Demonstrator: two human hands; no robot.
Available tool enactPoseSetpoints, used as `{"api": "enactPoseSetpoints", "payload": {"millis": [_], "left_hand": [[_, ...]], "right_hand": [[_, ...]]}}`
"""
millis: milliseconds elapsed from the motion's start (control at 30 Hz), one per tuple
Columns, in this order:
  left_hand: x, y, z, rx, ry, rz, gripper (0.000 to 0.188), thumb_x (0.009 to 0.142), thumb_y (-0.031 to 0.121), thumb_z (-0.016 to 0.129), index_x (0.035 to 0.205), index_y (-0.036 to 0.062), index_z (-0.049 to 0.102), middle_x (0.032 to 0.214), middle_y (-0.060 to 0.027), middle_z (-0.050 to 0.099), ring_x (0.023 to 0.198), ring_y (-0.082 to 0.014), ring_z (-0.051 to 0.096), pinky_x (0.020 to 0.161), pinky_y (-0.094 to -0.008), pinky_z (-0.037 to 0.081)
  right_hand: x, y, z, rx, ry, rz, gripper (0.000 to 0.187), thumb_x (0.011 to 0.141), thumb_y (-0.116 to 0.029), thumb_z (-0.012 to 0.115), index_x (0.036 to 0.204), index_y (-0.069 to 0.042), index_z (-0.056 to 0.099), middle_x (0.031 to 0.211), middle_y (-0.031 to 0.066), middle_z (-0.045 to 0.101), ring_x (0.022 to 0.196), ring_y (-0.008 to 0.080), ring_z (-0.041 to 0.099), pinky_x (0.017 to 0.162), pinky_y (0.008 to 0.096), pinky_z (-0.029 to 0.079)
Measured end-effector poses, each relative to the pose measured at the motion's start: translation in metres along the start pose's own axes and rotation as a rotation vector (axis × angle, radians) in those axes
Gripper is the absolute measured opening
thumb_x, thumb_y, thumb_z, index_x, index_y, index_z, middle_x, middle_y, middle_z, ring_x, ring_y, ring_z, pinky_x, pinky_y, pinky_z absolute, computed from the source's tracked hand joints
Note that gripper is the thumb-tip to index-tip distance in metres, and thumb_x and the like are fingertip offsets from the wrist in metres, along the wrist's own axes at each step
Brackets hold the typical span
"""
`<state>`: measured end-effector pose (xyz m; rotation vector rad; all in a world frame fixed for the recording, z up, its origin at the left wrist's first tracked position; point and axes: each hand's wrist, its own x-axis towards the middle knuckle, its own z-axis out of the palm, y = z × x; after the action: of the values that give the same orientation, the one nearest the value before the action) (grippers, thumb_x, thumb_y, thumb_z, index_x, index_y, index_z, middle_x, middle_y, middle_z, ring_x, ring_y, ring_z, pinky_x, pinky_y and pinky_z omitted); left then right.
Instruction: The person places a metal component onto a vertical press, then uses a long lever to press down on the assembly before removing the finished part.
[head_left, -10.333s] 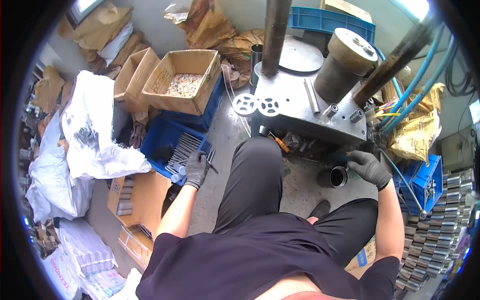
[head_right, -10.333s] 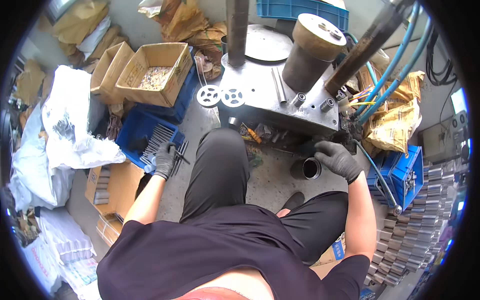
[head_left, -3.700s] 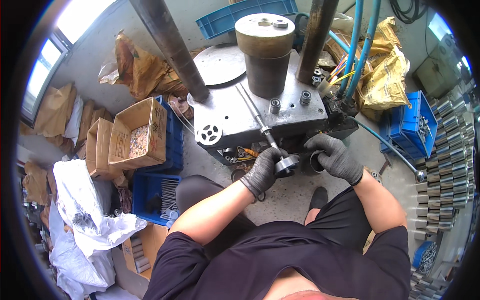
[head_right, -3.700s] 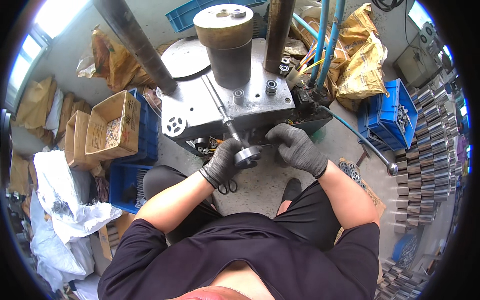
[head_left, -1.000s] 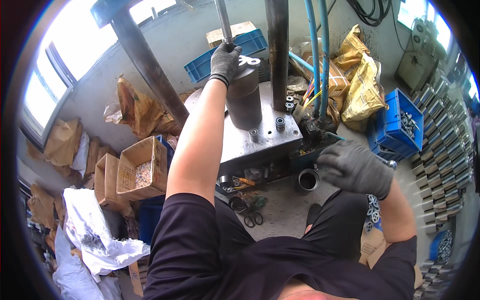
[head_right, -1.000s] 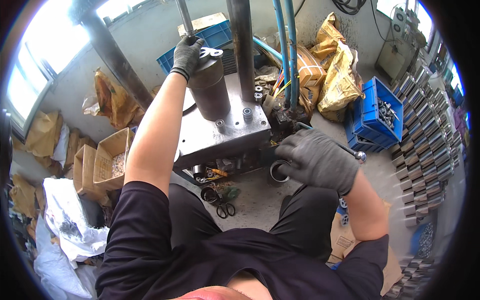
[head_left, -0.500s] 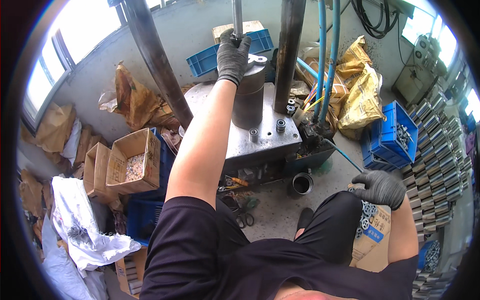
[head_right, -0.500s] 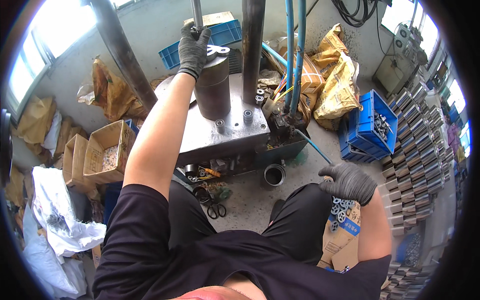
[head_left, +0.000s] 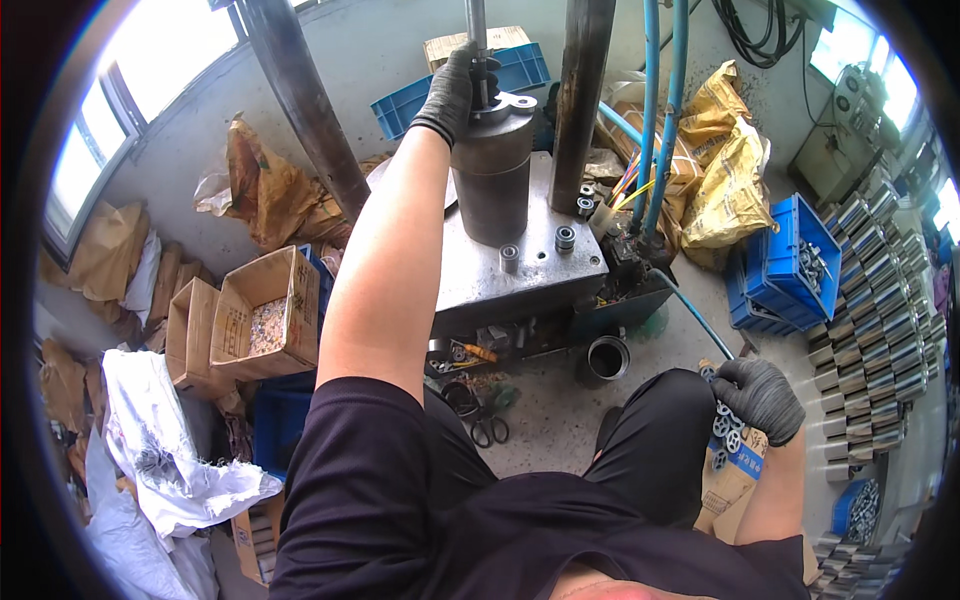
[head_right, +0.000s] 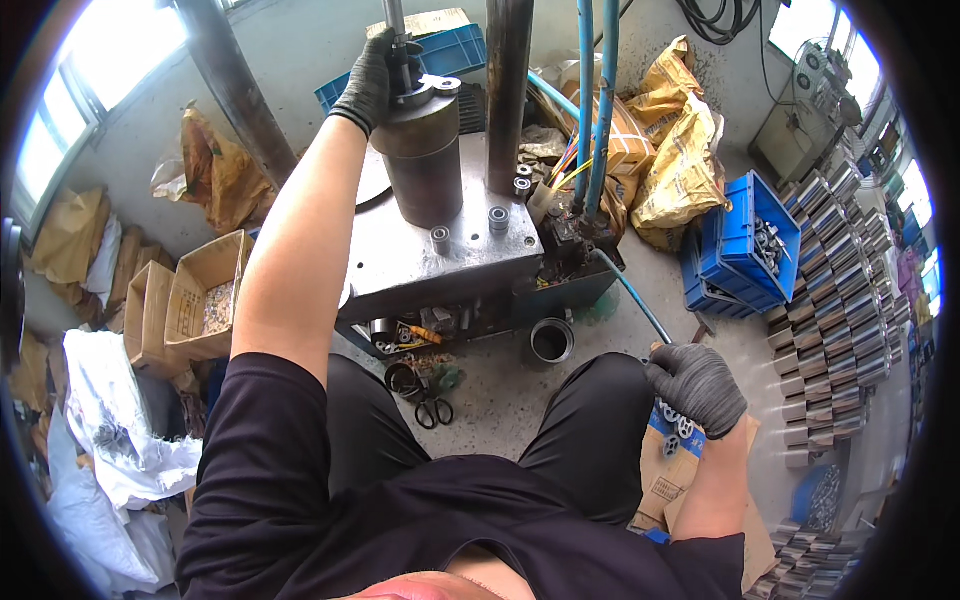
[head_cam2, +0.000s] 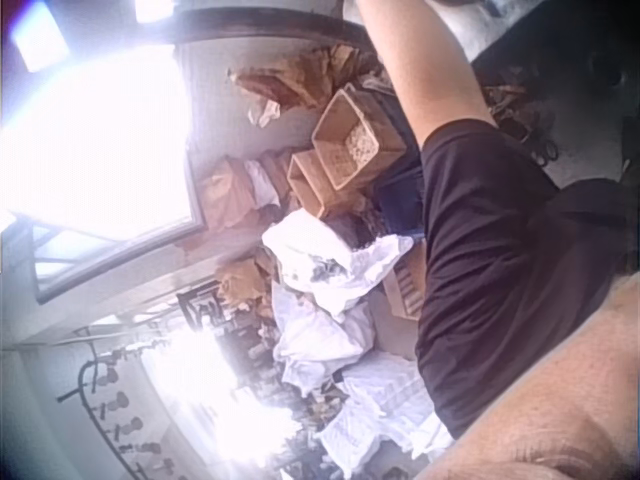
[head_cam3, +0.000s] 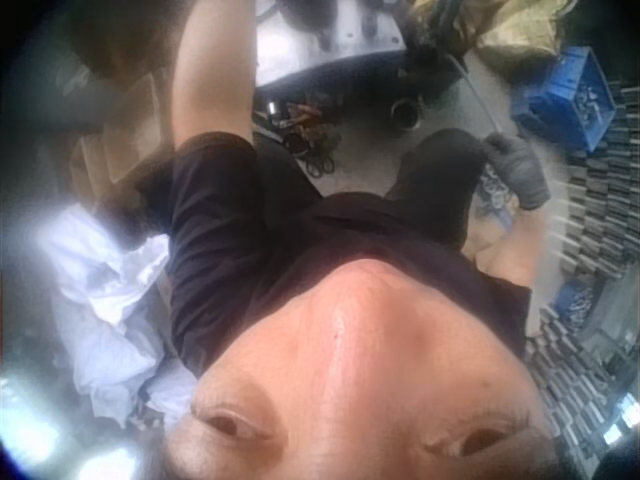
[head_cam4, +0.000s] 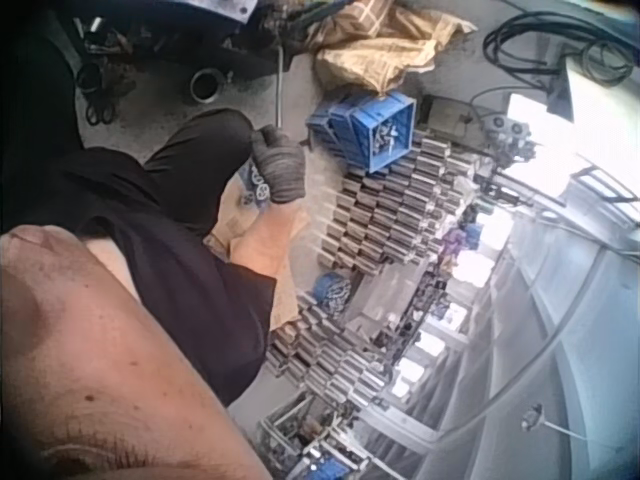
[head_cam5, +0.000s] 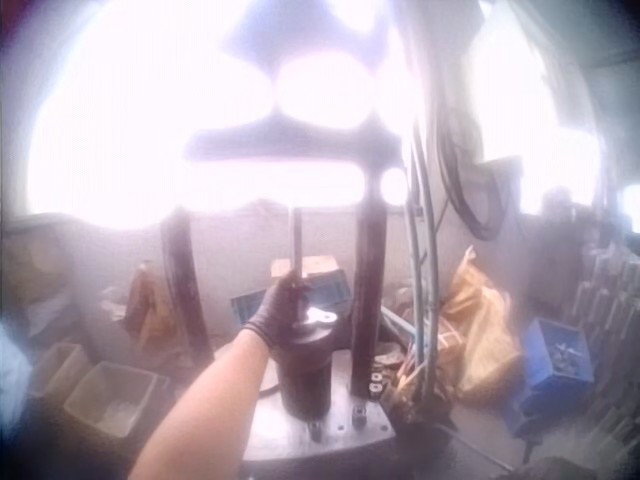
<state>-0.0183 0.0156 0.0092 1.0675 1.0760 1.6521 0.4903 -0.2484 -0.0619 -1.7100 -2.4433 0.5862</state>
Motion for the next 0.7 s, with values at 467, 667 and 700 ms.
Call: {"api": "enactPoseSetpoints", "payload": {"millis": [467,667,700], "left_hand": [[-0.018,0.009,0.005,0.083,0.066,0.029,0.049,0.102,0.049,0.051,0.099,0.0069,0.076,0.092,-0.0081,0.073,0.088,-0.022,0.068,0.081,-0.0377,0.059],[-0.018,0.006,0.007,0.017,0.071,0.072,0.046,0.099,0.047,0.055,0.096,0.0069,0.076,0.078,-0.0057,0.07,0.068,-0.0172,0.067,0.061,-0.0319,0.054],[-0.017,0.006,0.007,0.019,0.071,0.075,0.046,0.1,0.047,0.055,0.096,0.0069,0.076,0.078,-0.0056,0.07,0.068,-0.017,0.066,0.06,-0.0314,0.054]], "right_hand": [[-0.002,0.0,-0.001,0.037,0.056,0.02,0.028,0.087,-0.026,0.072,0.099,-0.001,0.077,0.085,0.0231,0.071,0.083,0.0401,0.071,0.077,0.0462,0.055],[-0.004,-0.002,0.0,-0.007,0.075,0.014,0.026,0.088,-0.026,0.072,0.096,-0.002,0.077,0.085,0.0221,0.07,0.082,0.0402,0.07,0.076,0.0468,0.055],[-0.004,-0.003,0.0,-0.01,0.077,0.013,0.026,0.088,-0.026,0.072,0.096,-0.002,0.077,0.085,0.0221,0.07,0.082,0.0402,0.07,0.076,0.0468,0.055]]}}
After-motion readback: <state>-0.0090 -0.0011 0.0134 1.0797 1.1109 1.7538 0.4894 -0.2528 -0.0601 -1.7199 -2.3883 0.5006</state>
